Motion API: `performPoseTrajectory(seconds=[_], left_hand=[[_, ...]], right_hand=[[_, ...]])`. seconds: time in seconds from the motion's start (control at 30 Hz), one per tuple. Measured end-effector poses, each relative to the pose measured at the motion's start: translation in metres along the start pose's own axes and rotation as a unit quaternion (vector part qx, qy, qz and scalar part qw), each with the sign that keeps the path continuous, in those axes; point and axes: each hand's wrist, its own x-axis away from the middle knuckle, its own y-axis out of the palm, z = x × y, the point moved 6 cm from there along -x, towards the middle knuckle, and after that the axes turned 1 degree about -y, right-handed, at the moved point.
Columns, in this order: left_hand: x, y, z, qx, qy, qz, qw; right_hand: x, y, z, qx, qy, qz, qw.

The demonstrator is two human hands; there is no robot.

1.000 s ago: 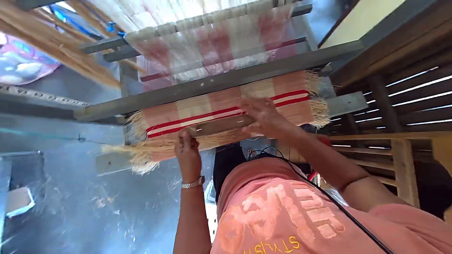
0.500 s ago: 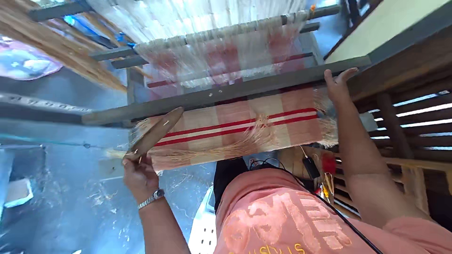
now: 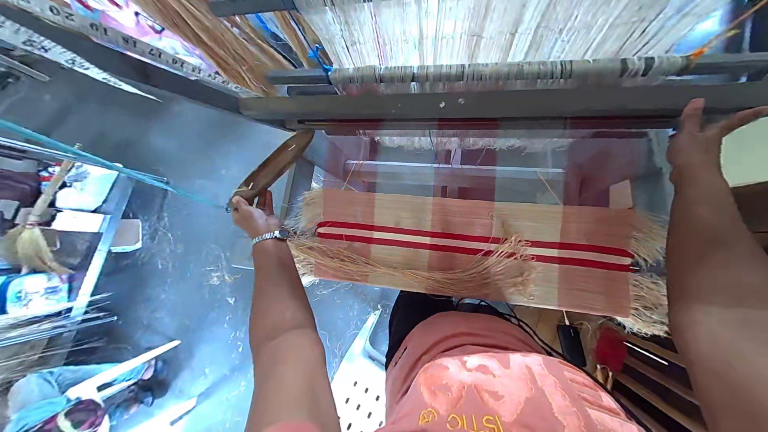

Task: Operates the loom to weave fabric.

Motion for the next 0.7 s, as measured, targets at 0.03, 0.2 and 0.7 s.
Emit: performPoseTrajectory(seconds=[0.03, 0.2, 0.7], left_hand=[[-0.007, 0.005, -0.007, -0.004, -0.007, 0.003, 1.0], [-0.031, 0.033, -0.028, -0.035, -0.024, -0.031, 0.999], [-0.027, 0.119, -0.074, -0.049, -0.056, -0.139, 0.987]], right_hand=[[0.002, 0.001, 0.004, -0.017, 0.003, 0.005, 1.0], [0.02, 0.002, 0.012, 0.002, 0.16, -0.03, 0.987], [0.026, 0.001, 0.004, -0.052, 0.187, -0.104, 0.975]])
